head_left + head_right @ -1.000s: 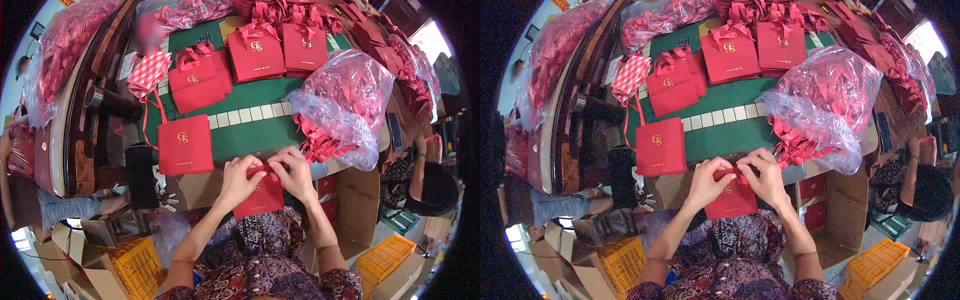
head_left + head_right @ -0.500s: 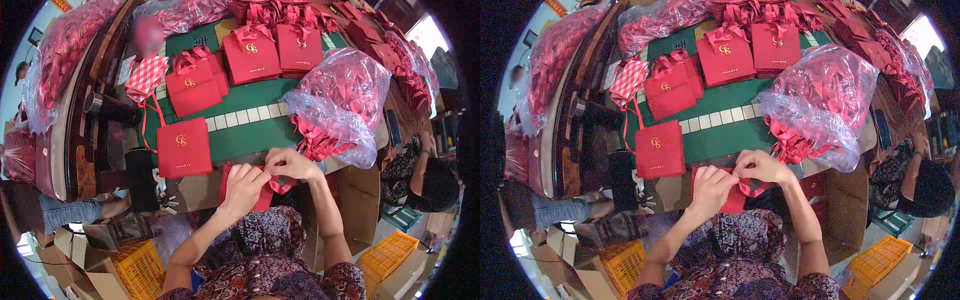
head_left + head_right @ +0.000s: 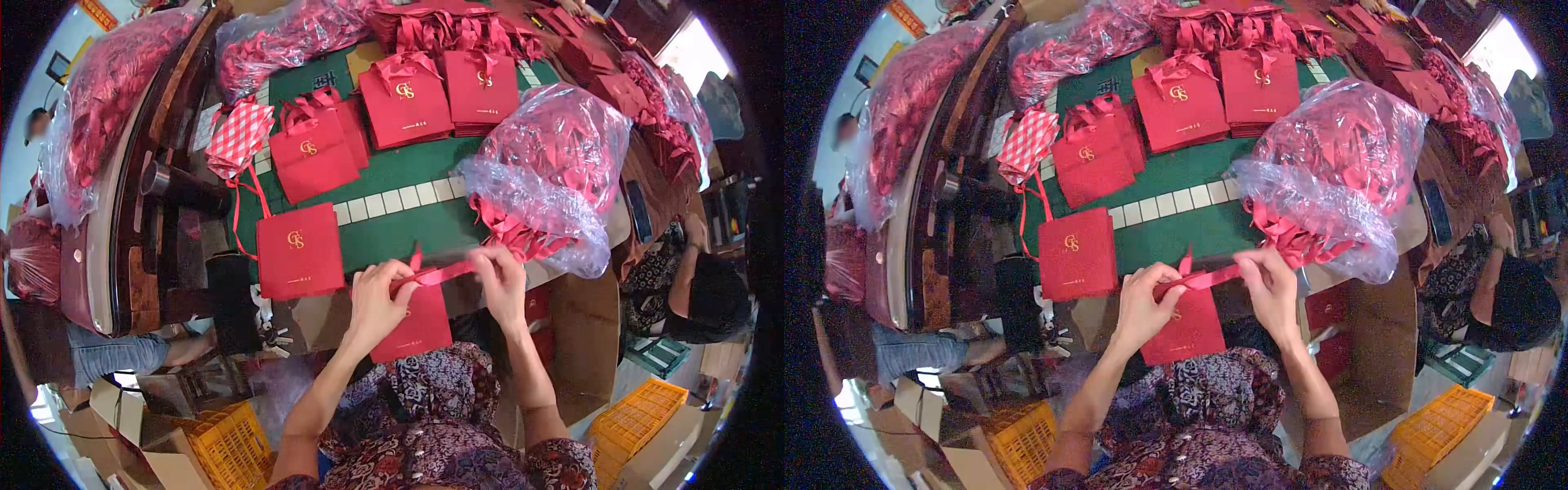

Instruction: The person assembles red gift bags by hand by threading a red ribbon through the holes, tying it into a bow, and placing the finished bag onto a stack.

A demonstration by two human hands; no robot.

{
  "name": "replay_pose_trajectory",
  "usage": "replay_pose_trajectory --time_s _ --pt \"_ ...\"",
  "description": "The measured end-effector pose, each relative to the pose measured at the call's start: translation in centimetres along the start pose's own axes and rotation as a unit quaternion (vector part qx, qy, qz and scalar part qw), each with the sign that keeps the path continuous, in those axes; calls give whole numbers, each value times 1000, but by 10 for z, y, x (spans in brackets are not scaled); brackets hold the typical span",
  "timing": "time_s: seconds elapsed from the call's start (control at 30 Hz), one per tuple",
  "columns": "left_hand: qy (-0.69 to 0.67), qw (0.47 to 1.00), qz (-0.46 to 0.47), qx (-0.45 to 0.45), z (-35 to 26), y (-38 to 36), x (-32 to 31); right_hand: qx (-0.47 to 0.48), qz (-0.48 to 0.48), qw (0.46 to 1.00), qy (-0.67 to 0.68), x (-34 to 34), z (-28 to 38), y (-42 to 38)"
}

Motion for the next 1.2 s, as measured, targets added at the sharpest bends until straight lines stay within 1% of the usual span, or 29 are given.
replay_pose_trajectory --time_s 0.03,0.07,0.1,0.13,0.2,0.23,0.3,0.33,0.4,0.43,0.5,0.53,0.6,0.63,0.7,0.73,0.77,0.8,0.83,0.87,0.9,0.93,0.97,1.0,1.07,1.1,1.13,1.17,1.2 --pt "-9 1000 1 4 3 2 0 -47 27 996 70 5 -7 -12" --pt "-18 1000 2 7 6 3 -1 -114 50 986 111 5 -10 -24" --pt "-33 999 -1 -4 6 5 0 -180 73 969 152 4 -11 -35" --pt "-53 999 9 0 6 6 1 -223 108 944 219 3 -15 -42" --pt "-93 995 42 14 6 7 6 -277 91 893 341 -6 -16 -50" --pt "-106 992 58 26 4 7 9 -280 94 868 398 -7 -25 -48" --pt "-133 986 85 59 1 8 12 -310 49 838 446 -9 -39 -42" --pt "-132 986 85 55 1 8 13 -291 63 832 467 -8 -36 -35" --pt "-138 986 85 38 0 9 15 -270 29 809 521 -10 -44 -24" --pt "-143 985 80 50 -4 9 16 -262 -14 812 521 -10 -46 -23" --pt "-134 987 75 50 -5 13 16 -206 -33 833 512 -3 -40 -22" --pt "-127 988 70 52 -4 16 14 -209 -82 846 484 -1 -28 -21" --pt "-108 992 53 36 0 20 8 -154 -112 860 473 8 -11 -20" --pt "-91 995 42 27 3 23 3 -117 -161 882 428 10 -6 -21" --pt "-63 998 15 1 8 29 -7 -58 -190 922 333 14 8 -24" --pt "-5 1000 -1 -13 10 29 -12 -56 -190 921 335 13 12 -25" --pt "53 998 -16 -26 12 28 -16 -22 -188 953 236 12 17 -27" --pt "87 995 -32 -34 11 27 -17 12 -185 973 134 11 20 -29" --pt "98 991 -67 -67 9 23 -18 25 -153 987 51 12 19 -33" --pt "108 984 -101 -100 8 19 -18 120 -124 985 -28 9 22 -29" --pt "97 983 -116 -108 4 12 -16 213 -92 967 -107 4 27 -24" --pt "94 980 -134 -113 2 5 -14 235 -69 961 -128 -4 29 -26" --pt "92 977 -151 -119 -1 -4 -12 192 -7 966 -174 -8 31 -30" --pt "79 980 -153 -102 -3 -14 -9 225 16 952 -208 -16 30 -31" --pt "55 989 -124 -62 0 -36 -9 287 57 918 -266 -32 14 -34" --pt "40 991 -112 -54 3 -44 -10 290 68 912 -283 -39 6 -36" --pt "-53 994 -91 -9 4 -52 -13 294 79 904 -301 -45 0 -40" --pt "-147 986 -69 36 5 -58 -16 291 92 899 -313 -49 -6 -43" --pt "-176 981 -73 30 2 -59 -16 292 94 899 -312 -52 -8 -46"
Point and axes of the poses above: each hand's wrist, its own y-axis towards the middle knuckle, its own x-axis out of the back of the hand, z = x × y, the point moved 1 cm from there along y, towards the middle knuckle, and after that the axes turned 5 degrees about x, right-handed, at the moved point
